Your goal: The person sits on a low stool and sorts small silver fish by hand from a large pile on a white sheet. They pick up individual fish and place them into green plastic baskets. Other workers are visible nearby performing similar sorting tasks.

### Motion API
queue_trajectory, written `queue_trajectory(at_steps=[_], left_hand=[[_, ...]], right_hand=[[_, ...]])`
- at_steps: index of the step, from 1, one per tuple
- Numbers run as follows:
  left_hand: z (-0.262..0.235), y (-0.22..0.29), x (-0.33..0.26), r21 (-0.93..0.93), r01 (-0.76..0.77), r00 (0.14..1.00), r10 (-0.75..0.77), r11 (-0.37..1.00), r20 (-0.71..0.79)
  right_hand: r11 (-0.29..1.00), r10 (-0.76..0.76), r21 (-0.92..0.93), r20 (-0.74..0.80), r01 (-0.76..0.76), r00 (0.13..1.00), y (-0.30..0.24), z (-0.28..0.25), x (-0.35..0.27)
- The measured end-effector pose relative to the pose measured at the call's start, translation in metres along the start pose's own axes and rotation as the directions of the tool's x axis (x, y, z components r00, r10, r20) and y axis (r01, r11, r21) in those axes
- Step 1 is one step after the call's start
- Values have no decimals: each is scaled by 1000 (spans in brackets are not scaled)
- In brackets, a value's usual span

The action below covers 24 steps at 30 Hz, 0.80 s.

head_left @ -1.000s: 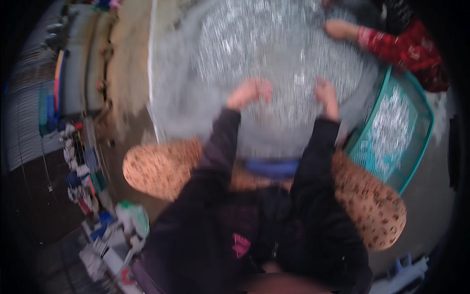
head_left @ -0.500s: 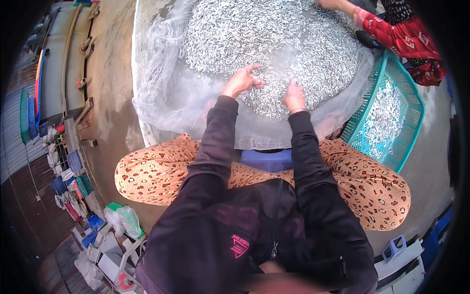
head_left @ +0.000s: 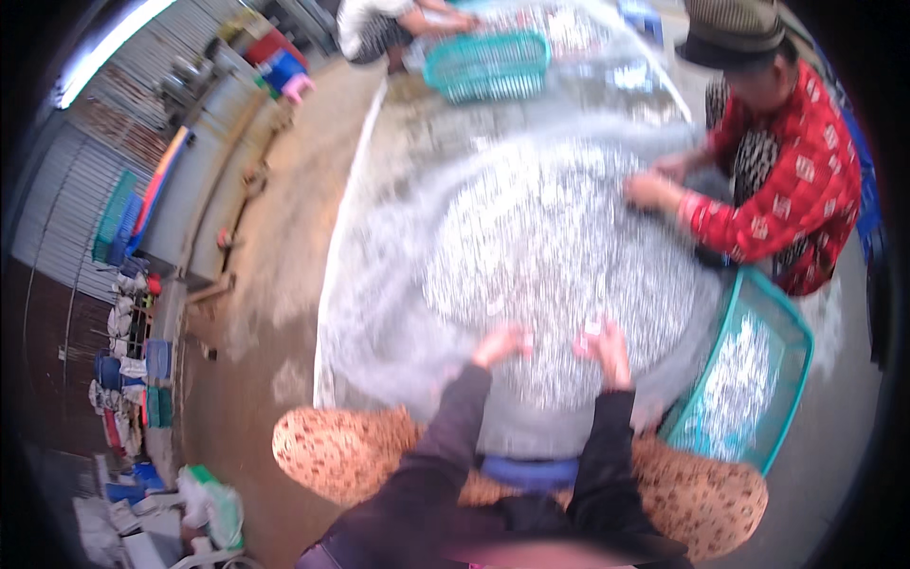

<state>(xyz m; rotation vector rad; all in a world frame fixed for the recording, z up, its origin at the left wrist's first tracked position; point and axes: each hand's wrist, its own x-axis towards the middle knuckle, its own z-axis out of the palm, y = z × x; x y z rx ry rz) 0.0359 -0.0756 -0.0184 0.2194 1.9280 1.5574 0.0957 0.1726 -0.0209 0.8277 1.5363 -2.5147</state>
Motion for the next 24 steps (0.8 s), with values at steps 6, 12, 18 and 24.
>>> queue_trajectory(at_steps=[6,12,18,24], left_hand=[[25,57,4,-151,336,925,-296,929,238],[48,72,8,-555,266,945,-98,788,313],[68,92,34,-486,255,944,-107,836,312],[142,55,84,407,-233,972,199,883,124]], right_hand=[[958,95,260,106,-120,990,-6,-10,-9],[897,-14,441,83,-24,996,1,-3,-8],[908,27,418,8,-28,1000,-2,-22,-15],[952,40,303,-273,47,961,-22,-64,-32]])
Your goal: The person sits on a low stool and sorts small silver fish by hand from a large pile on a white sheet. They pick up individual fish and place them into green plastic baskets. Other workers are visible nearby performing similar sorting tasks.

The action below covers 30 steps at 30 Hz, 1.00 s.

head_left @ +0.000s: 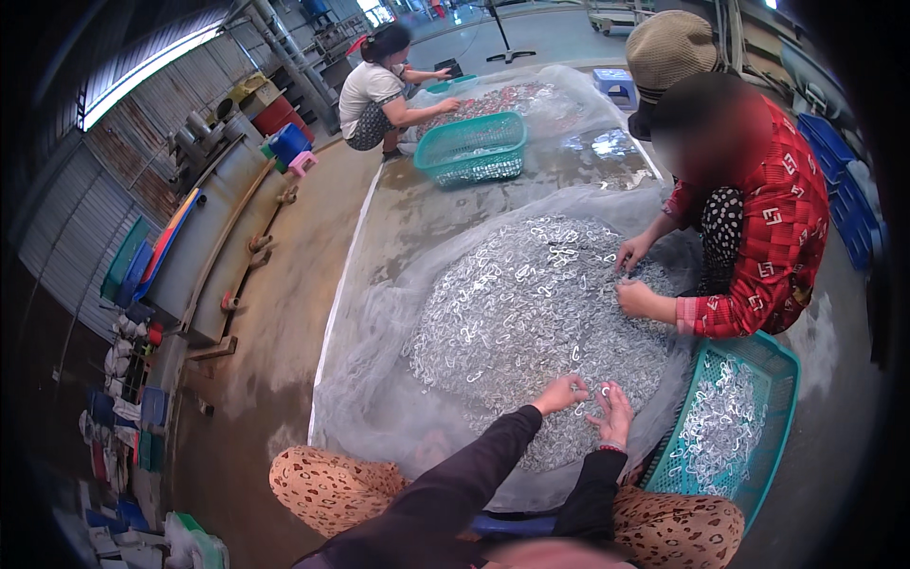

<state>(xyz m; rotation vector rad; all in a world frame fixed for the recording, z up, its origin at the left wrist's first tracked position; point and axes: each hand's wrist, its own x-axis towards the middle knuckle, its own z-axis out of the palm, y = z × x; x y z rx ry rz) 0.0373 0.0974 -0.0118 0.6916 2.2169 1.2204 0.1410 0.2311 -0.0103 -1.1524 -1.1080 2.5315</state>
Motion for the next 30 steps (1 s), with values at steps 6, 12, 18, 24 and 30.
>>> queue_trajectory(at_steps=[6,12,18,24,30], left_hand=[[61,-21,-7,551,93,990,-133,829,34],[38,-36,-29,573,95,973,-197,814,119],[-27,-73,-37,472,221,906,-359,854,225],[-62,-43,-32,540,129,970,-218,832,104],[-69,32,-2,324,-268,962,236,907,136]], right_hand=[[945,-176,285,32,159,984,-2,7,7],[841,-112,534,13,88,994,4,38,4],[786,76,611,55,-94,996,-9,30,-6],[825,111,549,74,-134,991,-14,21,-9],[726,76,614,377,-310,923,-2,18,-1]])
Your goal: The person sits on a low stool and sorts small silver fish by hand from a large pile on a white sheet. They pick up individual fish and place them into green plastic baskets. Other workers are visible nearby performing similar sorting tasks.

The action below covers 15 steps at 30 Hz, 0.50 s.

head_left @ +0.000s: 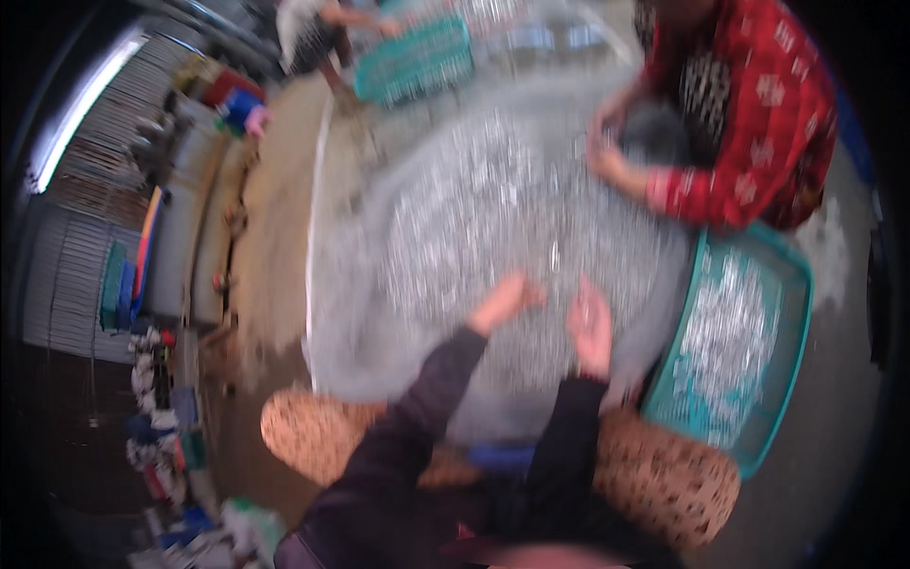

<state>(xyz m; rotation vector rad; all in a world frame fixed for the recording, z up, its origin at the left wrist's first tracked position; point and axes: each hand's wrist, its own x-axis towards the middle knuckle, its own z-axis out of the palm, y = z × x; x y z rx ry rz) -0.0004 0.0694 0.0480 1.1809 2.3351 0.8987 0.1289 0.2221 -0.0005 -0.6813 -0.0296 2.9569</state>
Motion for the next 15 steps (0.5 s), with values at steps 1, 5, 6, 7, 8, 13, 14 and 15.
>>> queue_trajectory(at_steps=[1,5,6,7,8,13,14,15], left_hand=[[0,12,6,110,-119,985,131,987,-112],[-5,54,21,-4,-142,962,139,990,237],[-5,61,23,-118,-142,963,165,983,212],[-7,64,22,-75,-51,984,63,996,165],[-10,56,29,-43,-30,997,32,999,65],[1,-13,37,7,382,923,-382,924,54],[14,-28,34,35,437,893,-438,899,103],[31,-39,26,15,390,920,-390,921,36]], right_hand=[[989,-44,135,-132,62,990,3,-2,3],[997,37,58,161,-47,986,4,-12,2],[1000,-9,-13,6,9,1000,2,-12,5],[999,-29,-48,-67,26,997,1,-12,4],[997,-35,-72,-47,31,998,-2,-11,12],[970,-237,24,-87,240,968,-12,-9,20],[967,-252,17,-106,255,962,-11,-10,19],[958,-283,-8,-179,286,942,-11,-11,19]])
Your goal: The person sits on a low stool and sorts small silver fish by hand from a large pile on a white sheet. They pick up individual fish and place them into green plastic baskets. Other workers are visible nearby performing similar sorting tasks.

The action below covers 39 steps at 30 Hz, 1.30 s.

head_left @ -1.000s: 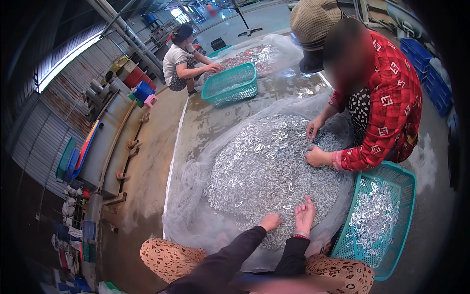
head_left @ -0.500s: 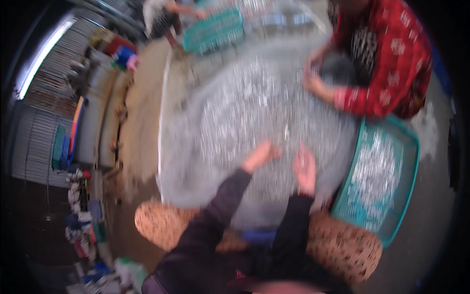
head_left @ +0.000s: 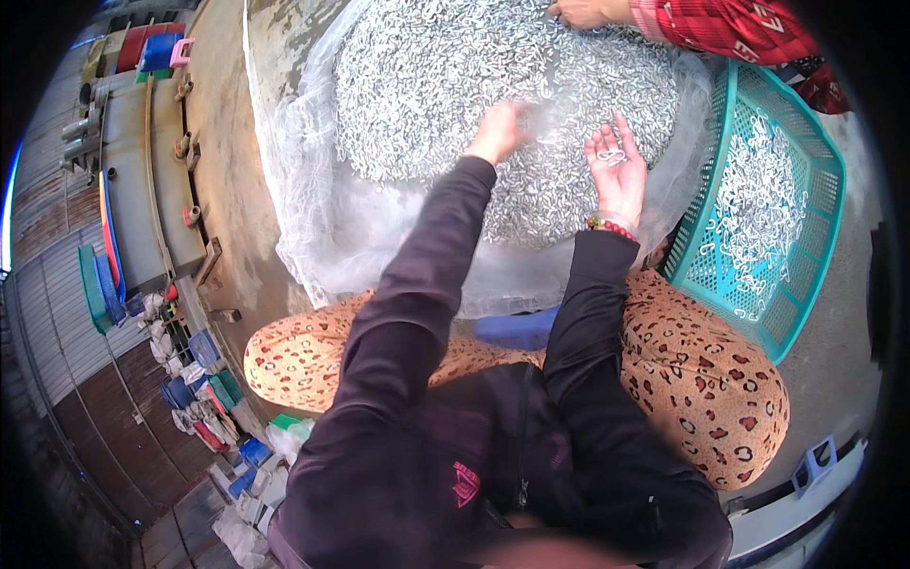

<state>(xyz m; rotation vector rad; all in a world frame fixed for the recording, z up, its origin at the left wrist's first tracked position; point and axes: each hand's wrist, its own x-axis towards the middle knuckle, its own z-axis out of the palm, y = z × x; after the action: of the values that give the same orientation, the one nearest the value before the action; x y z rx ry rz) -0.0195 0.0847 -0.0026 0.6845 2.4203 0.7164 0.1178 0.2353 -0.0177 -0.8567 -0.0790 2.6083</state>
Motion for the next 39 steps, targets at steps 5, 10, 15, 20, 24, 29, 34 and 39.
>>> queue_trajectory(at_steps=[5,10,15,20,24,29,34,39], left_hand=[[58,-21,-18,192,-285,956,265,939,126],[25,-19,-40,-92,-218,820,233,972,523],[-42,-35,-78,-536,395,760,62,746,646],[-86,-48,-102,-767,387,839,149,512,523],[-97,-50,-99,-703,451,806,87,549,585],[-94,-53,-99,-768,422,841,109,482,531],[-92,-70,-105,-823,377,885,96,425,455],[-92,-92,-109,-784,415,884,-1,460,468]], right_hand=[[999,-18,-44,3,18,1000,1,6,-5],[999,1,-38,242,8,970,-4,17,-10],[774,141,-632,101,-47,985,-8,0,-1],[-279,-44,-952,-121,-128,992,5,-29,11],[-492,-229,-842,-119,-221,966,15,-41,-4],[-466,-364,-866,-2,-183,932,26,-49,-11],[-333,-354,-940,50,-76,934,21,-64,4],[206,-99,-977,-78,-56,992,21,-45,11]])
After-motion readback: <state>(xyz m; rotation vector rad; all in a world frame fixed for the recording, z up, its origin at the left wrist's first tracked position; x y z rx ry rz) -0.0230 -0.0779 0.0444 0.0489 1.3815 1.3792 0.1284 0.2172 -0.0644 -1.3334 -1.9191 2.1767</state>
